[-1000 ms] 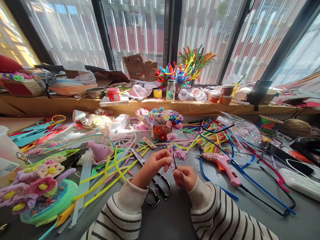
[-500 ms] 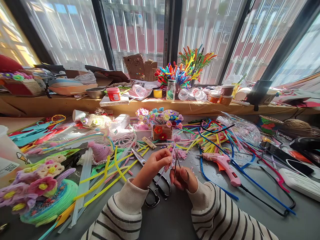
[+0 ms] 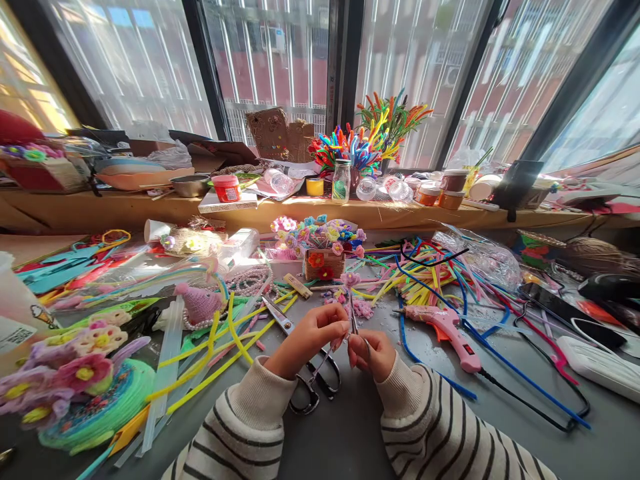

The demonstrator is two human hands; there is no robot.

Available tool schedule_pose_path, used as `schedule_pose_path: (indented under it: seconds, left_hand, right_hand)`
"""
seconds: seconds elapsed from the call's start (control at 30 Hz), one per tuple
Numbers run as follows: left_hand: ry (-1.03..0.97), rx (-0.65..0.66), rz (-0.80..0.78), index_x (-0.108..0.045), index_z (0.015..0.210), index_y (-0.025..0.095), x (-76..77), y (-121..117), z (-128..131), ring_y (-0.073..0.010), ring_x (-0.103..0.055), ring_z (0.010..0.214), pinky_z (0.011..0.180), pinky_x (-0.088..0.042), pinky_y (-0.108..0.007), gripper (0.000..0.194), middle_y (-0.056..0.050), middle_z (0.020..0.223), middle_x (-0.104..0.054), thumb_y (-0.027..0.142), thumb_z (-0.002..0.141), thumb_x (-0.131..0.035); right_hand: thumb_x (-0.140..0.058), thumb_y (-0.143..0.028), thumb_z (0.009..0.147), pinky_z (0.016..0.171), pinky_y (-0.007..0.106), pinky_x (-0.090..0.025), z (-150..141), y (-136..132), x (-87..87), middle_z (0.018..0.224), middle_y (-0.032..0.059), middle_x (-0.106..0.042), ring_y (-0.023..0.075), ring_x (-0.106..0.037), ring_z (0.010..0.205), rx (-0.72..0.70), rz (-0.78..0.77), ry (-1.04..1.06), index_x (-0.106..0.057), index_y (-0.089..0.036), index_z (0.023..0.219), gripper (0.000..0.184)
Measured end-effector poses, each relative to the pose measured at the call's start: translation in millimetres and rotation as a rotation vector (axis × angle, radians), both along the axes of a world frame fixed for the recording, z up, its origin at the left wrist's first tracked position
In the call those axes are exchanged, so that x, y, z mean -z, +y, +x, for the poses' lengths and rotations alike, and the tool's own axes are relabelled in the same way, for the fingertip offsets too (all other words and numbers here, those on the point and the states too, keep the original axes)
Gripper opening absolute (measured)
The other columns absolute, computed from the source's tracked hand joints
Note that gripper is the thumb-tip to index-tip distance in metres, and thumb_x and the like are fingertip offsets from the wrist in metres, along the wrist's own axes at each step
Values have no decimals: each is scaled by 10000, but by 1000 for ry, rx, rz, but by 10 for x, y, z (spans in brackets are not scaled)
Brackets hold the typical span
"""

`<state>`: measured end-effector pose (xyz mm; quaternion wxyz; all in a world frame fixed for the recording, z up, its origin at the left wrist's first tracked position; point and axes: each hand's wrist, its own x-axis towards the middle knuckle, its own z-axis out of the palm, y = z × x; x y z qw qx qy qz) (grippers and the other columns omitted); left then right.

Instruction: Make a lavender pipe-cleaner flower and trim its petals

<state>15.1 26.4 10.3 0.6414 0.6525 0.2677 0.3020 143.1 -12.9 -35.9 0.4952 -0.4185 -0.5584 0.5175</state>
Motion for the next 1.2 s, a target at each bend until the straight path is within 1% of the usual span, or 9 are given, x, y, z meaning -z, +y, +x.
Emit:
schedule_pose_path:
  seconds: [0.13, 0.33, 0.43, 0.57, 0.63, 0.73, 0.87, 1.07, 1.2]
  left_hand:
    - [6, -7, 8, -429, 591, 146, 12, 6, -2, -58, -369, 438, 453, -277, -194, 168, 55, 479, -398, 277, 666, -504]
    - [-14, -76, 15, -430, 593, 150, -22, 1, -6, -62, -364, 449, 468, -290, -200, 162, 53, 481, -405, 272, 673, -500]
    - [-11, -98, 30, -444, 604, 148, -39, 2, -4, -62, -366, 451, 477, -294, -202, 146, 53, 481, -408, 261, 686, -489]
    - [-2, -78, 25, -446, 609, 146, -23, 13, 1, -61, -373, 458, 480, -297, -202, 150, 51, 490, -417, 262, 694, -489]
    - [3, -19, 9, -452, 623, 144, -2, 18, 4, -62, -384, 463, 482, -304, -202, 154, 45, 503, -434, 272, 701, -487]
    - [30, 63, -21, -472, 653, 138, 28, 20, 10, -66, -409, 478, 491, -320, -204, 170, 33, 524, -466, 298, 711, -478]
    - [83, 97, -40, -502, 689, 130, 57, 24, 16, -76, -435, 508, 513, -342, -209, 200, 16, 549, -502, 328, 703, -487]
    - [151, 82, -39, -505, 761, 133, 103, 43, 28, -66, -435, 471, 483, -335, -197, 241, 6, 548, -555, 364, 692, -495]
    - [181, 38, -1, -502, 761, 133, 112, 33, 43, -75, -460, 464, 473, -356, -203, 255, -8, 556, -581, 374, 679, -503]
  right_hand:
    - [-461, -605, 611, 352, 208, -135, 15, 0, 25, 331, -63, -281, 33, -235, 324, 51, 1, -63, -453, -147, 395, 507]
    - [-424, -614, 635, 347, 208, -137, 4, 14, 58, 330, -58, -290, 33, -256, 316, 5, 22, -75, -452, -146, 383, 533]
    - [-422, -625, 627, 335, 204, -128, -19, 5, 58, 316, -69, -271, 25, -232, 299, -13, 4, -12, -458, -140, 397, 538]
    - [-435, -652, 588, 307, 195, -116, -28, 31, 70, 286, -87, -248, 15, -197, 264, -9, -53, 174, -463, -138, 428, 539]
    - [-472, -641, 565, 291, 187, -114, -8, 70, 75, 273, -96, -255, 13, -192, 244, 43, -111, 288, -481, -137, 476, 511]
    - [-591, -539, 535, 287, 171, -132, 35, 127, 63, 286, -99, -323, 11, -222, 238, 168, -196, 446, -520, -134, 579, 413]
    - [-670, -422, 502, 297, 156, -164, 63, 151, 31, 307, -90, -385, 7, -269, 249, 231, -228, 566, -562, -121, 647, 352]
    - [-694, -361, 481, 297, 157, -118, 53, 148, 30, 267, -93, -365, 3, -245, 236, 279, -239, 605, -521, -139, 545, 288]
    - [-682, -377, 481, 300, 169, -98, 41, 148, 51, 264, -101, -331, 6, -226, 240, 311, -224, 499, -539, -137, 557, 290]
